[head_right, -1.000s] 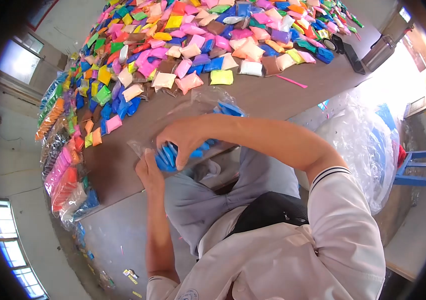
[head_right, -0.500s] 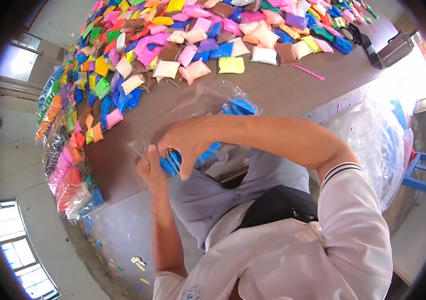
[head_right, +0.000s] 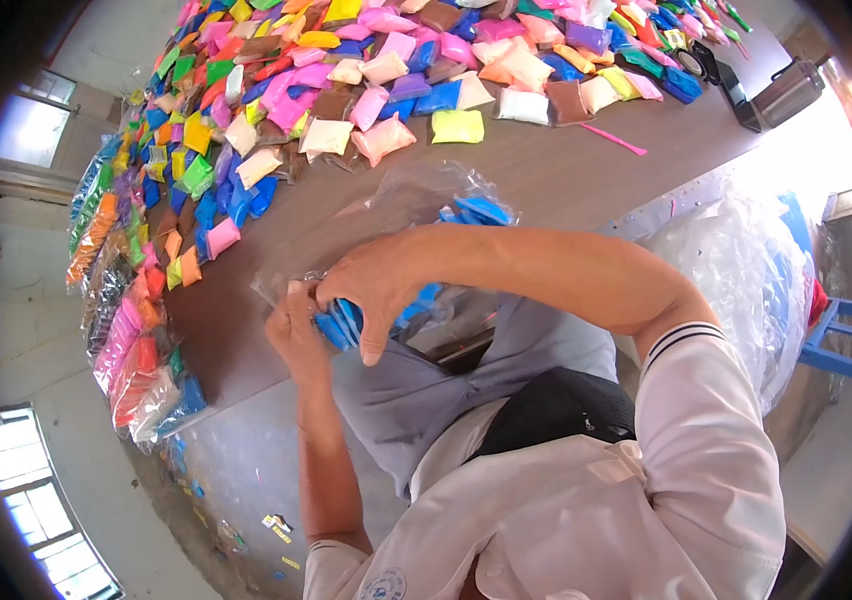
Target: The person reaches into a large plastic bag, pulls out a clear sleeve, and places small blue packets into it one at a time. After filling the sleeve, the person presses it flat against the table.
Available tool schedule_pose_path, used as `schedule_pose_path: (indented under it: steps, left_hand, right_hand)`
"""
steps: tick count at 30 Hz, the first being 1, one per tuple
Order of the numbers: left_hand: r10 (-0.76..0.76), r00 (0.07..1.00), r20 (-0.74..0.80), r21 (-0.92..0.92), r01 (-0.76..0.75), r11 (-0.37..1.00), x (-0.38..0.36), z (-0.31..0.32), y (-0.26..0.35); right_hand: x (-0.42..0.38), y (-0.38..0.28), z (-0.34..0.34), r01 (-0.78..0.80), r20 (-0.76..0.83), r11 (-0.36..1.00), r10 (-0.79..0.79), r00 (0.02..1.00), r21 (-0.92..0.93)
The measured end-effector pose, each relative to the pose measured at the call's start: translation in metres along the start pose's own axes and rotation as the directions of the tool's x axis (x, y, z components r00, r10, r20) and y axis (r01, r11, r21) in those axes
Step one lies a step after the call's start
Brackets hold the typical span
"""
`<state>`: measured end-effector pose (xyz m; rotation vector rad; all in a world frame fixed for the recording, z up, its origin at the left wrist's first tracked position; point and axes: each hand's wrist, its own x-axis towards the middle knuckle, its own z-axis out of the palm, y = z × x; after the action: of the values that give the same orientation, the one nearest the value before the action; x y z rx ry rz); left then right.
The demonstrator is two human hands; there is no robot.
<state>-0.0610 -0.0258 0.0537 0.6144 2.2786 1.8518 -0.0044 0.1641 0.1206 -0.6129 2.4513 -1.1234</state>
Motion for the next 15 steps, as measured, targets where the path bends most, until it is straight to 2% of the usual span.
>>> schedule_pose_path:
  steps: [3,6,7,10,15]
  left_hand:
    - [0.013,1.0,0.003,0.067,-0.014,0.998,0.001,-0.003,-0.001]
    - [0.026,0.999,0.027,0.099,-0.028,0.995,0.0,-0.005,-0.003]
    - [0.023,1.0,0.018,0.094,-0.024,0.995,-0.001,-0.005,-0.003]
    - [0.021,1.0,-0.006,0.081,-0.02,0.997,-0.003,-0.003,-0.007]
    - [0.037,0.998,-0.049,0.047,-0.034,0.998,-0.003,0.001,-0.018]
  right_hand:
    - [-0.014,-0.004,-0.023,-0.044,0.011,0.999,0.044,0.999,0.023]
    - [-0.037,0.021,-0.033,0.012,-0.228,0.985,0.028,0.973,0.173]
    - [-0.048,0.024,-0.042,-0.034,-0.175,0.985,0.065,0.982,0.172]
    - [-0.077,0.019,-0.053,-0.158,-0.167,0.978,0.18,0.969,0.139]
    - [-0.086,0.006,-0.035,-0.24,-0.09,0.962,0.23,0.969,-0.129]
